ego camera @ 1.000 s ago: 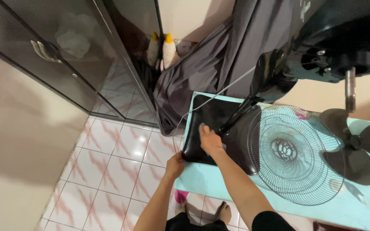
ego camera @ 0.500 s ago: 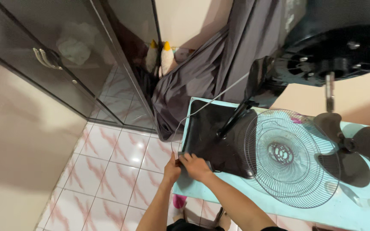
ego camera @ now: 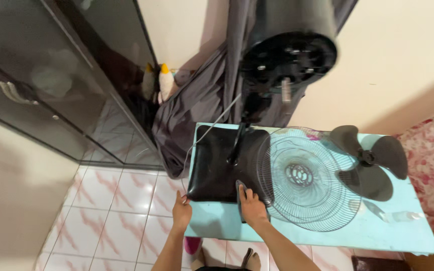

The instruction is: The person assembles a standing fan by attaching the front wire cage to the motor housing, then securing the fan blades to the central hub. The person uses a cloth to wipe the fan base and cage during the process.

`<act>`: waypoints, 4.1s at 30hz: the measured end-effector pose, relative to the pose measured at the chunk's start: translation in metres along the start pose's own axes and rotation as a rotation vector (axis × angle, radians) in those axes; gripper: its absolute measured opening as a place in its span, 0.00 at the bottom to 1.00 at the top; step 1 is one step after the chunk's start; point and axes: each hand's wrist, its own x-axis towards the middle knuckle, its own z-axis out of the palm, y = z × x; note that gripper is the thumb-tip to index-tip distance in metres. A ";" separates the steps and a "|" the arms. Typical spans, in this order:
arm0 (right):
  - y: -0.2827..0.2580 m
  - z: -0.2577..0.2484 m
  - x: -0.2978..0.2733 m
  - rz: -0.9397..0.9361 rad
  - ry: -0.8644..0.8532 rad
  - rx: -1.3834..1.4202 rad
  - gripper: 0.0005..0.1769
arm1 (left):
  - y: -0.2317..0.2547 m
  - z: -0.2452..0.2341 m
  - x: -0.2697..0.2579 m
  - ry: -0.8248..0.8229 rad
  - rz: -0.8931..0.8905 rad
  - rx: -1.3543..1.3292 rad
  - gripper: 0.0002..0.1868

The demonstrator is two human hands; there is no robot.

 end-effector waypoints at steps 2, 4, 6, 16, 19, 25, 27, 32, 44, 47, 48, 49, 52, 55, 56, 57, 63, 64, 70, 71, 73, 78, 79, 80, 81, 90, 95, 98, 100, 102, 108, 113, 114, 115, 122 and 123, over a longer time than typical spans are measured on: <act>0.002 -0.008 -0.010 0.055 0.001 0.177 0.48 | 0.008 0.007 -0.011 0.083 0.027 0.138 0.35; 0.007 -0.013 -0.026 0.024 0.132 0.402 0.38 | 0.025 0.023 -0.023 0.152 0.102 0.274 0.33; 0.010 -0.019 -0.041 -0.005 0.212 0.679 0.30 | 0.052 0.038 -0.042 -0.088 0.147 0.041 0.31; 0.070 -0.111 -0.069 0.010 0.116 1.436 0.22 | 0.244 0.026 -0.128 -0.432 0.343 -0.169 0.14; 0.093 -0.149 -0.074 0.006 0.010 1.535 0.25 | 0.280 0.025 -0.139 -0.346 0.732 -0.264 0.13; 0.128 -0.163 -0.063 0.053 0.125 1.622 0.05 | 0.318 0.034 -0.151 -0.314 0.648 -0.190 0.13; 0.132 -0.179 -0.064 0.060 0.137 1.714 0.04 | 0.330 0.037 -0.155 -0.302 0.613 -0.198 0.14; 0.124 -0.216 -0.070 -0.187 0.323 1.388 0.03 | 0.347 0.029 -0.152 -0.373 0.677 -0.268 0.15; 0.116 -0.239 -0.080 -0.082 0.182 1.231 0.16 | 0.358 0.052 -0.130 -0.435 0.743 -0.374 0.13; 0.110 -0.221 -0.078 -0.106 0.262 1.583 0.08 | 0.361 0.054 -0.127 -0.565 0.684 -0.350 0.13; 0.110 -0.221 -0.077 -0.087 0.268 1.713 0.06 | 0.363 0.059 -0.124 -0.561 0.671 -0.348 0.14; 0.108 -0.222 -0.076 -0.064 0.270 1.843 0.05 | 0.363 0.064 -0.123 -0.556 0.653 -0.346 0.14; 0.104 -0.240 -0.070 0.047 0.255 2.186 0.04 | 0.361 0.084 -0.128 -0.461 0.517 -0.309 0.16; 0.117 -0.254 -0.068 -0.060 0.258 2.306 0.04 | 0.357 0.094 -0.134 -0.277 0.553 -0.042 0.19; 0.124 -0.256 -0.066 -0.142 0.267 2.311 0.04 | 0.361 0.096 -0.132 -0.224 0.565 -0.034 0.20; 0.134 -0.256 -0.065 -0.146 0.286 2.269 0.04 | 0.365 0.097 -0.131 -0.172 0.573 -0.028 0.20; 0.211 -0.244 -0.052 -0.219 0.413 1.746 0.06 | 0.408 0.089 -0.133 0.044 0.661 -0.252 0.25; 0.220 -0.244 -0.051 -0.289 0.475 1.579 0.04 | 0.415 0.087 -0.135 0.093 0.701 -0.289 0.25; 0.217 -0.264 -0.042 -0.238 0.482 1.513 0.15 | 0.444 0.051 -0.142 0.343 0.847 -0.294 0.22; 0.211 -0.271 -0.039 -0.283 0.496 1.561 0.18 | 0.448 0.042 -0.141 0.383 0.864 -0.267 0.23; 0.199 -0.282 -0.033 -0.234 0.512 1.458 0.16 | 0.455 0.022 -0.141 0.456 0.893 -0.212 0.23; 0.154 -0.319 -0.017 -0.411 0.753 1.277 0.12 | 0.481 -0.021 -0.118 0.530 1.065 -0.249 0.33; 0.143 -0.328 -0.016 -0.421 0.790 1.269 0.12 | 0.484 -0.030 -0.113 0.512 1.089 -0.265 0.35; 0.132 -0.336 -0.014 -0.432 0.828 1.261 0.11 | 0.487 -0.037 -0.109 0.509 1.092 -0.275 0.36; 0.120 -0.344 -0.013 -0.447 0.869 1.263 0.12 | 0.490 -0.043 -0.104 0.506 1.094 -0.287 0.37; 0.037 -0.413 -0.017 -0.471 1.342 0.716 0.21 | 0.496 -0.076 -0.065 0.329 1.236 -0.370 0.41; 0.026 -0.445 -0.015 -0.522 1.502 0.342 0.26 | 0.496 -0.070 -0.059 0.290 1.191 -0.524 0.37; 0.025 -0.453 -0.005 -0.509 1.560 0.171 0.25 | 0.495 -0.067 -0.057 0.268 1.171 -0.580 0.35; 0.021 -0.451 0.000 -0.510 1.560 0.158 0.23 | 0.497 -0.066 -0.056 0.258 1.174 -0.612 0.34; 0.018 -0.446 0.005 -0.524 1.548 0.131 0.22 | 0.497 -0.066 -0.054 0.260 1.165 -0.615 0.34; 0.022 -0.447 0.004 -0.512 1.564 0.118 0.22 | 0.497 -0.064 -0.056 0.270 1.174 -0.623 0.35; 0.020 -0.449 0.004 -0.503 1.551 0.141 0.22 | 0.500 -0.063 -0.057 0.260 1.157 -0.643 0.34; 0.018 -0.448 0.004 -0.512 1.534 0.158 0.21 | 0.500 -0.063 -0.058 0.256 1.148 -0.645 0.35; 0.016 -0.448 0.003 -0.520 1.516 0.175 0.21 | 0.500 -0.064 -0.059 0.253 1.138 -0.647 0.35; 0.005 -0.467 -0.015 -0.387 1.450 0.105 0.21 | 0.501 -0.065 -0.058 0.274 1.167 -0.629 0.36; 0.002 -0.470 -0.018 -0.361 1.436 0.068 0.20 | 0.501 -0.065 -0.059 0.268 1.162 -0.631 0.36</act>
